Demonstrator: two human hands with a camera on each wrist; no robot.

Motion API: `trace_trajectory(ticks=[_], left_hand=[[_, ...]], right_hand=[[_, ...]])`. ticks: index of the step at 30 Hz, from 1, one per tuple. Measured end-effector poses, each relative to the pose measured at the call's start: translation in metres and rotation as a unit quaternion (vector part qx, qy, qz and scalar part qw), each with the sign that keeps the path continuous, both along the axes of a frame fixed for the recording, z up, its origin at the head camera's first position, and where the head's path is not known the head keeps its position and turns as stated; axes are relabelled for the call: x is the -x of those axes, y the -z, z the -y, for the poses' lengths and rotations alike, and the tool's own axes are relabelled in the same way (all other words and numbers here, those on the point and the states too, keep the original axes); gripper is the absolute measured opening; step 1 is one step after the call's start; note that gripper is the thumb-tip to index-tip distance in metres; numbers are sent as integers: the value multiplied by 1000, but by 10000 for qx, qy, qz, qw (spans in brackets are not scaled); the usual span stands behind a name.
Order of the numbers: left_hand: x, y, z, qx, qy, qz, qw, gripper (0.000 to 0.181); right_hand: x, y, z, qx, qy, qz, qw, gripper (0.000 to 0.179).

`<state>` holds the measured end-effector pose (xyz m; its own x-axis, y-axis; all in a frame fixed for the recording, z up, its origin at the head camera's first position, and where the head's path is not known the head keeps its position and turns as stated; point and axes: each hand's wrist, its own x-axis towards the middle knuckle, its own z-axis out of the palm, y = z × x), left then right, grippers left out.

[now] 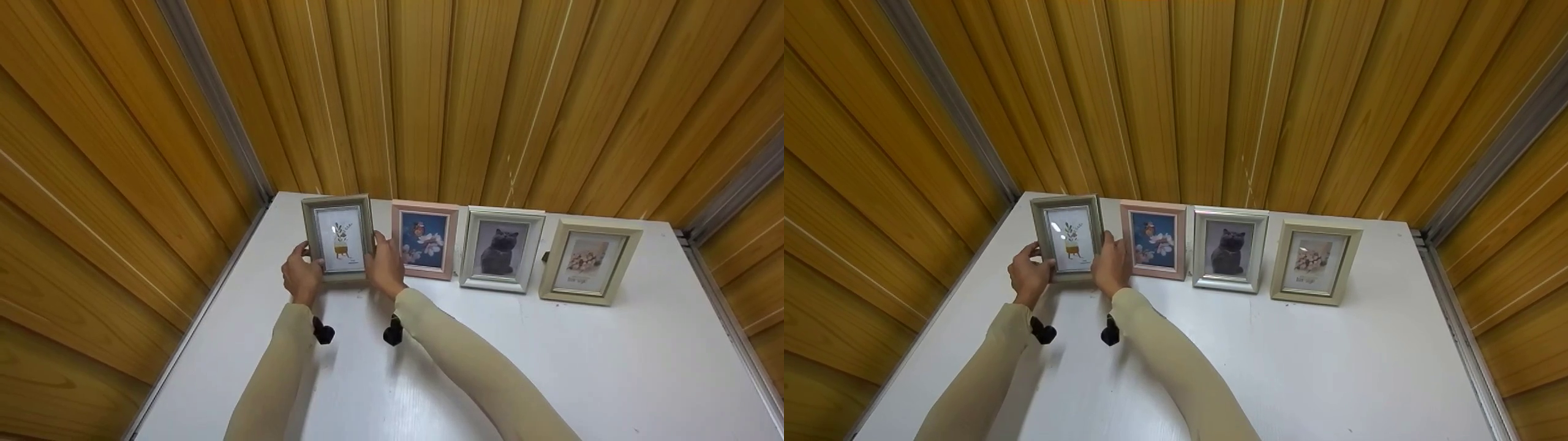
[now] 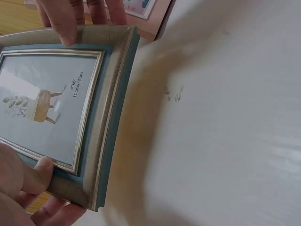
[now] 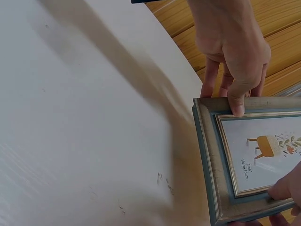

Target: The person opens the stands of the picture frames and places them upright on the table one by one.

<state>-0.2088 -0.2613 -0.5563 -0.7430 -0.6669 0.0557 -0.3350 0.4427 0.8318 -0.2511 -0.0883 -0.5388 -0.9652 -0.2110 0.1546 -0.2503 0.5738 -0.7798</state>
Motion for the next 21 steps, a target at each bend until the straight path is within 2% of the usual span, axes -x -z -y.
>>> trace_trajectory(ticks=[5, 12, 21], left_hand=[[0, 3, 1, -36, 97, -227, 9997, 47], [2, 11, 3, -419, 286, -769, 9957, 46], [1, 11, 1, -557, 357, -730, 9951, 44]], right_hand=[[2, -4, -1, 109, -63, -9, 9999, 51], [6, -2, 0, 181, 29, -372, 9991, 45], [7, -1, -4, 344, -40, -225, 9991, 44]])
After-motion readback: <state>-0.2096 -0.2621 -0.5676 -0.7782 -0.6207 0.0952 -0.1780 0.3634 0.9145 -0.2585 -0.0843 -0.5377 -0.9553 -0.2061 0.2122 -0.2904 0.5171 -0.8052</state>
